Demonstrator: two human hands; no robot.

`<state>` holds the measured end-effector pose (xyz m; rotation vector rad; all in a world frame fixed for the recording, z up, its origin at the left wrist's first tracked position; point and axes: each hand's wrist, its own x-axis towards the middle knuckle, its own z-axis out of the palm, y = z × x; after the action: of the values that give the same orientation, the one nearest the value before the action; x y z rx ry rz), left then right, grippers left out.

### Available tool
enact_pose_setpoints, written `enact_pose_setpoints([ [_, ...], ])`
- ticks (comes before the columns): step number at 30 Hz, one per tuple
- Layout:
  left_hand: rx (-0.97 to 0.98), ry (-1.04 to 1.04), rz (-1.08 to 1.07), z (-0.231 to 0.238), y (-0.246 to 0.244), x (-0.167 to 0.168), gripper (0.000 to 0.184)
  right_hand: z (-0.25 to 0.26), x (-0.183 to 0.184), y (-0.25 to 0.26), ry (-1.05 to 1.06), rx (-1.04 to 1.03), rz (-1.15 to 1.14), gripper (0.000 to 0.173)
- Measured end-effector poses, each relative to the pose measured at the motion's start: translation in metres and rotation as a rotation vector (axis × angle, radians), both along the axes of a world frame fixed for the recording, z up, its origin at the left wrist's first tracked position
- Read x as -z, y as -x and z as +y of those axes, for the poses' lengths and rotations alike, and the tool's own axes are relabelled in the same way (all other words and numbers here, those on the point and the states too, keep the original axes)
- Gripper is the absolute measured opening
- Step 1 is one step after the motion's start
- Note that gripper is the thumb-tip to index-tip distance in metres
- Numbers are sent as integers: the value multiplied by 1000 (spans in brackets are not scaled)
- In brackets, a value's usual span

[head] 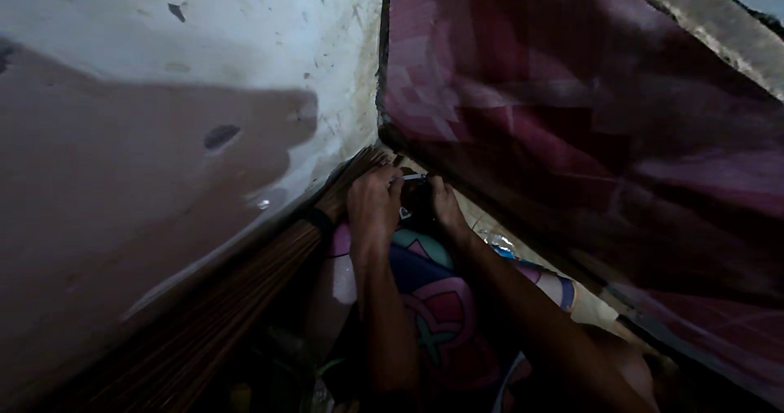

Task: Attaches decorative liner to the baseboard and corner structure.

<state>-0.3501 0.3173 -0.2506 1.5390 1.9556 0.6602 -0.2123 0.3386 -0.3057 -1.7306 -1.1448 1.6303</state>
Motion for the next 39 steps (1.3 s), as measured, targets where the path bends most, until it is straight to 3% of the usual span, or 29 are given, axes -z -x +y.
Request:
enact_pose_setpoints([
  [16, 0, 6, 15, 0, 0, -1, 14, 0, 0, -2, 6, -44, -3, 63],
  [19, 16, -22, 33, -1, 1, 1, 12, -1, 0, -2, -30, -62, -36, 52],
  [26, -7, 50, 6, 1, -1, -3, 14, 1, -4, -1, -16, -85, -124, 51],
  [39, -12, 23, 13, 1, -2, -2, 12, 2, 0, -4, -25, -45, 48, 53],
])
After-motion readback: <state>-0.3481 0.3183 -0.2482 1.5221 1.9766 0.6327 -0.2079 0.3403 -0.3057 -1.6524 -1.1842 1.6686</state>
